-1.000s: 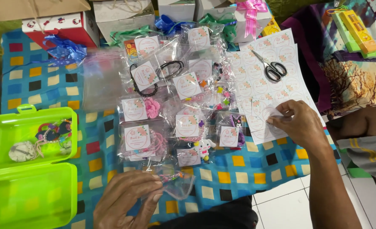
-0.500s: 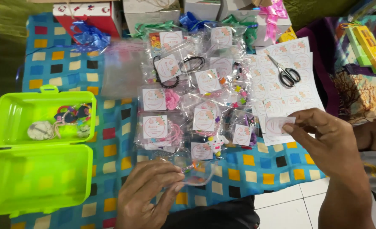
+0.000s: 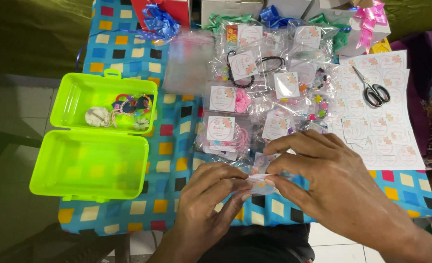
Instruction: Packaging small keychains and charms into individual plastic bags for sale.
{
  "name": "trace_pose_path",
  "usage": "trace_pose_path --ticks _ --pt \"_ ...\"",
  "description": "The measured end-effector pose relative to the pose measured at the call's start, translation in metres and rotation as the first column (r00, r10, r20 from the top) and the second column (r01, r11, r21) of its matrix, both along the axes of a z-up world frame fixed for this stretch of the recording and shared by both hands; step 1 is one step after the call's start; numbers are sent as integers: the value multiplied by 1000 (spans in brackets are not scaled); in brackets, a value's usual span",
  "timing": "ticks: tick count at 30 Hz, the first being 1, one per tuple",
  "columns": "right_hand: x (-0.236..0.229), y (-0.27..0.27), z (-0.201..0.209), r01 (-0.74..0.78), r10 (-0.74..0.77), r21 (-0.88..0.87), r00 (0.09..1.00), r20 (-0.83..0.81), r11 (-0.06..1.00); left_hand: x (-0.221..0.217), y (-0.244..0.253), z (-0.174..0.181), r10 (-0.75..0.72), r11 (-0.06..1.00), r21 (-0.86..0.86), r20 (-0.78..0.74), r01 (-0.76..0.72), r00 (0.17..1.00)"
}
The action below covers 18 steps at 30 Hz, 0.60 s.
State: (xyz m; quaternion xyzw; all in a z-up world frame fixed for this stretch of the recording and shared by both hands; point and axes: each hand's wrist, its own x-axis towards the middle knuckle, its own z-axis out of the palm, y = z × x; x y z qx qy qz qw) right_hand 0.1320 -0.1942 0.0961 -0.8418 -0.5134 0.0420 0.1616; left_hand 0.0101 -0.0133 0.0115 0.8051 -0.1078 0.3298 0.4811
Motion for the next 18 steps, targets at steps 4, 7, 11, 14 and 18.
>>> trace_pose_path --ticks 4,7,11,14,18 --pt "9 19 -4 -101 100 -41 995 -29 994 -4 2 -4 -5 999 -40 1 5 1000" --pt "16 33 -20 -144 143 -106 990 -22 984 -6 3 -6 -9 995 -101 20 11 1000" --pt "21 49 -42 -184 151 -216 975 -162 959 -9 5 -14 55 985 -161 -21 -58 998" --pt "18 57 -57 -206 158 -224 964 -214 952 -10 6 -24 87 972 -214 -43 -94 995" --pt "15 62 -58 -218 134 -272 946 -296 937 -10 12 -32 113 945 -302 -69 -129 991"
